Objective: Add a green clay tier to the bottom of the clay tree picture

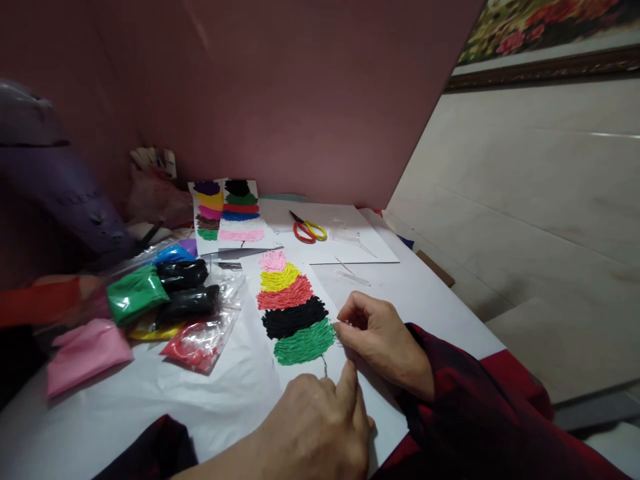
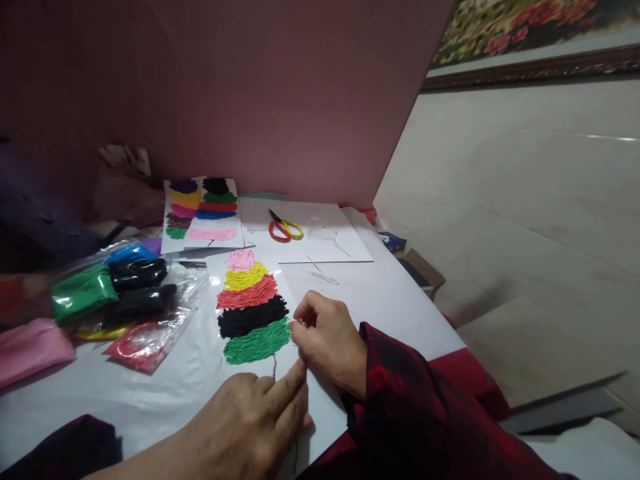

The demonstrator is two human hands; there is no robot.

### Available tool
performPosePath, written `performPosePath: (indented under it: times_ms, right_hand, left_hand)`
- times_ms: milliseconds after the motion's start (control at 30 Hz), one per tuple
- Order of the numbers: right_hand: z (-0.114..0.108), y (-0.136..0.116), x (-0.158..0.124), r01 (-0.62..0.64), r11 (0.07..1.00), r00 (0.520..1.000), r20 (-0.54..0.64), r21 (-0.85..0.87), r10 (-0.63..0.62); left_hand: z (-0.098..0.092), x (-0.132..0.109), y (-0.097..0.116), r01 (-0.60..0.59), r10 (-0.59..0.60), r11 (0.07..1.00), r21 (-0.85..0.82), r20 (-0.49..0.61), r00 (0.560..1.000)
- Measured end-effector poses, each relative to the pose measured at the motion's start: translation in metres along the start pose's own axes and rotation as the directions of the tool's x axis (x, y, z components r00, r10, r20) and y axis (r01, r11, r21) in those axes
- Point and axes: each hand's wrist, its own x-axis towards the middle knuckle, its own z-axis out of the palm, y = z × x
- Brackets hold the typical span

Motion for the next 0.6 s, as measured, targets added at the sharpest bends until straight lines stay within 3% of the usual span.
performPosePath:
  times_ms: [267,600]
  right_hand:
    - [-0.0025,-0.0040,0.0029,-0.028,0.994,0.998,-0.063,-0.102,0.022]
    - [-0.0044,-0.0046,0.0021,-0.081,0.984,0.992,-0.084,0.159,0.096]
  left_hand:
    - [0.0000,-0.0003,-0.0004,-0.001,0.001,1.000,0.012,0.003,1.000]
    - [-0.0001,0.0010,-0.0011,0.017,-0.017,1.000,-0.016,-0.035,0.999]
